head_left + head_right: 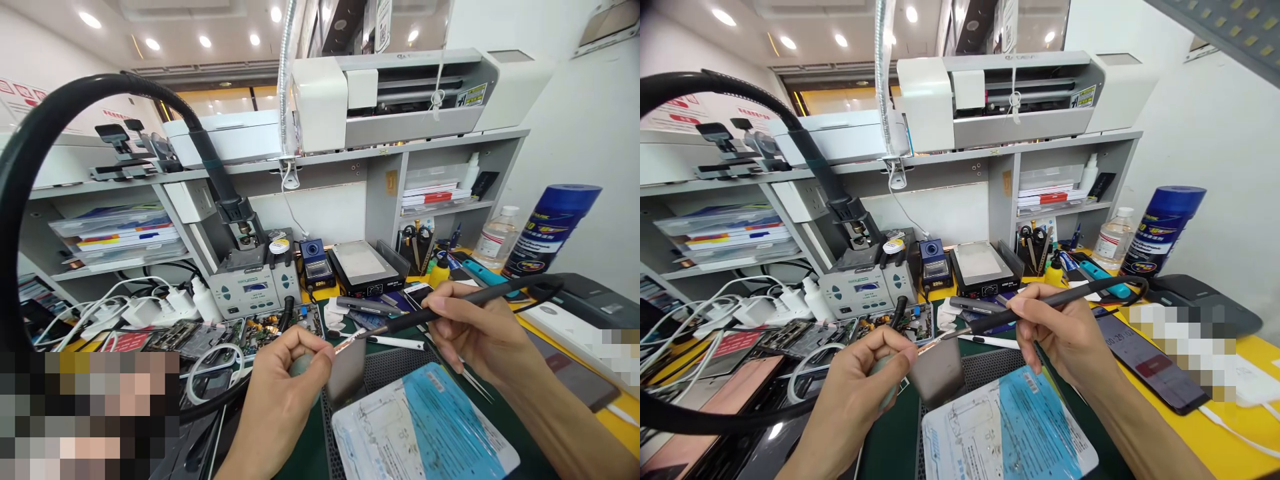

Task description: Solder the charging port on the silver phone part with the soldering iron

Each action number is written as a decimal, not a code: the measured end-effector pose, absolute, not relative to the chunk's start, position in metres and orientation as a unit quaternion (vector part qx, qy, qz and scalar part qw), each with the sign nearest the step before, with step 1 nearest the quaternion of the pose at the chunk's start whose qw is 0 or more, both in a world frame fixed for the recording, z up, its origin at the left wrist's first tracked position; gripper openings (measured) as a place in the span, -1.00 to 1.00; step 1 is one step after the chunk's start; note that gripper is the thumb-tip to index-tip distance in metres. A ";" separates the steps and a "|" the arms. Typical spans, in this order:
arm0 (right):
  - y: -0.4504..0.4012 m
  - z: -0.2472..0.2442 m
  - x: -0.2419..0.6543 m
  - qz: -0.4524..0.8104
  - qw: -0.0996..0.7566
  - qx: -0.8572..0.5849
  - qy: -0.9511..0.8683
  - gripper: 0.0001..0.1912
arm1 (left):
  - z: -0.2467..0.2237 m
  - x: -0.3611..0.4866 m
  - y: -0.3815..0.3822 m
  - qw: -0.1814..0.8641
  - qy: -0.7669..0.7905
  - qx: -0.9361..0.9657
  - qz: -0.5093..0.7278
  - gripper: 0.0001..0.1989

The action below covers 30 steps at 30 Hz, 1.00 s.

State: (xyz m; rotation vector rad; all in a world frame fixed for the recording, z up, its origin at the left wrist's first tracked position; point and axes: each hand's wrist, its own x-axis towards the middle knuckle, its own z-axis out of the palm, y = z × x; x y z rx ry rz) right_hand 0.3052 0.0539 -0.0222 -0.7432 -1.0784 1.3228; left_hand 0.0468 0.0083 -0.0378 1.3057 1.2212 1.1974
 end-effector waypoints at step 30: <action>0.051 -0.016 0.304 0.551 0.597 -0.332 -0.479 -0.74 | -0.038 0.049 0.009 0.478 0.493 0.536 0.491 -0.78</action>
